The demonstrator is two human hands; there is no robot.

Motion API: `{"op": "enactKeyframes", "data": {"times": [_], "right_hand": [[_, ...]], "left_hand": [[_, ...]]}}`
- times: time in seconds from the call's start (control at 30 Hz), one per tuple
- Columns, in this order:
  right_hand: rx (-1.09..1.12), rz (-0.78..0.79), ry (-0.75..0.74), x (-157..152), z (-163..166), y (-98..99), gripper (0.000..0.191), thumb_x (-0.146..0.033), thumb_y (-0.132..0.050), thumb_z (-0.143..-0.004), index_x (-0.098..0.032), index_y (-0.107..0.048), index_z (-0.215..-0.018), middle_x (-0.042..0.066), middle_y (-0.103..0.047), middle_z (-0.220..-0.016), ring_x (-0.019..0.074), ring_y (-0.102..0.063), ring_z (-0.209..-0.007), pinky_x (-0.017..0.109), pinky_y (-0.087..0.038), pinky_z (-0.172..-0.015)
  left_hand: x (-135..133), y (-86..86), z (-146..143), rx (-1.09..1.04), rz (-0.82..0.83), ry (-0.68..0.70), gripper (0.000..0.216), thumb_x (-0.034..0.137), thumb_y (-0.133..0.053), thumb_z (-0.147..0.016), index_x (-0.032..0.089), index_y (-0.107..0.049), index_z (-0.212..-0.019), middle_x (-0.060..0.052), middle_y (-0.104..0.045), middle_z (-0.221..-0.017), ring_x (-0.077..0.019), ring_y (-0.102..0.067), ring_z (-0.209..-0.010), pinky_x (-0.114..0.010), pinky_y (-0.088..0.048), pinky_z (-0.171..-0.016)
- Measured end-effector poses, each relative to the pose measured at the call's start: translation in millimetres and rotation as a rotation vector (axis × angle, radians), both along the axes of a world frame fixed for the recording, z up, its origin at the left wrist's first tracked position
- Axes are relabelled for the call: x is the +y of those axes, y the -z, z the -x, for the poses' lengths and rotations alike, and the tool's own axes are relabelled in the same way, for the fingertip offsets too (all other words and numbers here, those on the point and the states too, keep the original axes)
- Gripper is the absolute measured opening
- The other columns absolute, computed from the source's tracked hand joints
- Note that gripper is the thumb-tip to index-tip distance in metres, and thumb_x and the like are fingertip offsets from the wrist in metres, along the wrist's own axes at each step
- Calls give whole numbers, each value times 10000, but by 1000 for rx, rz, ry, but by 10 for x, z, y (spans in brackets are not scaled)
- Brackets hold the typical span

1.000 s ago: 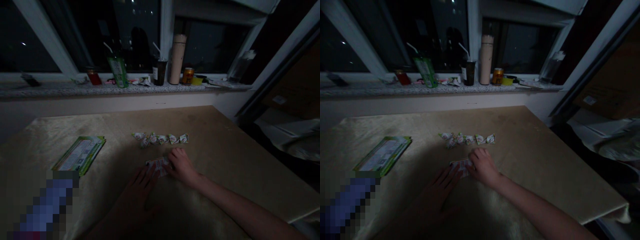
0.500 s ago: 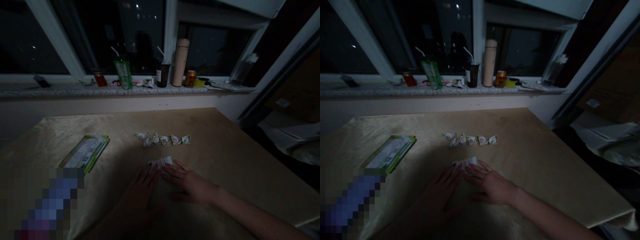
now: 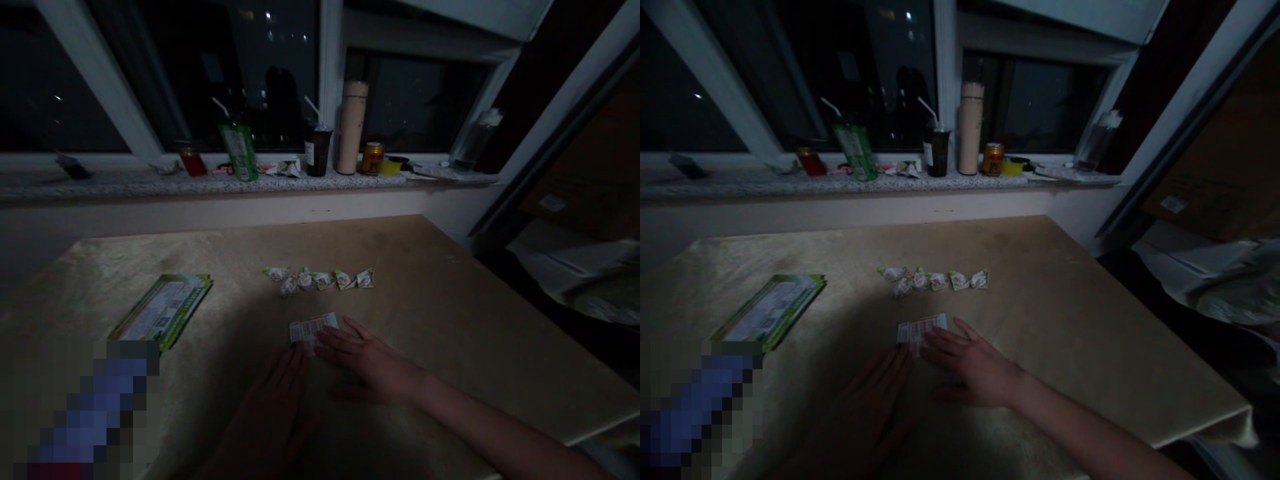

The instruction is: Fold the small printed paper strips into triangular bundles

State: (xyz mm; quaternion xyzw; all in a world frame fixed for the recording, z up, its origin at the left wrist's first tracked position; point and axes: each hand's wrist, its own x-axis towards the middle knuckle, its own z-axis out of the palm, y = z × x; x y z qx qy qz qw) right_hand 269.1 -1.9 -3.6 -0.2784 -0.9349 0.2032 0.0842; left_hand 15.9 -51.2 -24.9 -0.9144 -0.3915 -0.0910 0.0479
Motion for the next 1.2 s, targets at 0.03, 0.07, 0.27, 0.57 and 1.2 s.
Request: {"op": "enactKeyframes", "data": {"times": [0.03,0.07,0.27,0.57,1.2], "right_hand": [[-3,-1,-3,3,-2,-1,654,-536,-435,-903,-235,-254,-1455,97,-292,-1498,222,-205,-1399,474,33,-1141],[-4,-5,-3,5,-3,-2,651,-536,-439,-901,-246,-254,-1454,91,-282,-1504,224,-198,-1401,475,31,-1141],[1,-18,11,-6,21,-3,604,-510,-463,-900,-280,-302,-1435,73,-298,-1500,232,-214,-1396,484,22,-1141],[9,-38,22,-51,15,-17,595,-496,-424,-922,-224,-304,-1437,77,-330,-1485,205,-216,-1396,449,-2,-1159],[43,-207,105,-41,1,18,477,-385,-434,-939,-198,-408,-1377,57,-491,-1380,207,-252,-1384,514,19,-1154]], "left_hand": [[-20,23,-1,-8,-24,-7,703,433,-477,-894,91,-238,-1459,-146,-342,-1469,-286,-352,-1323,-406,-302,-1074],[-34,45,1,-13,-37,-8,715,450,-482,-890,89,-242,-1458,-149,-343,-1468,-288,-361,-1318,-398,-321,-1062],[-55,118,19,-55,-28,-19,799,521,-496,-870,100,-186,-1475,-163,-378,-1446,-305,-415,-1283,-397,-405,-998],[-59,72,-2,-47,17,-42,854,555,-541,-820,110,-209,-1469,-165,-338,-1466,-318,-396,-1295,-406,-416,-997],[100,70,-34,-56,-52,-15,709,517,-492,-868,129,-321,-1435,-132,-362,-1463,-309,-365,-1308,-419,-348,-1036]]}}
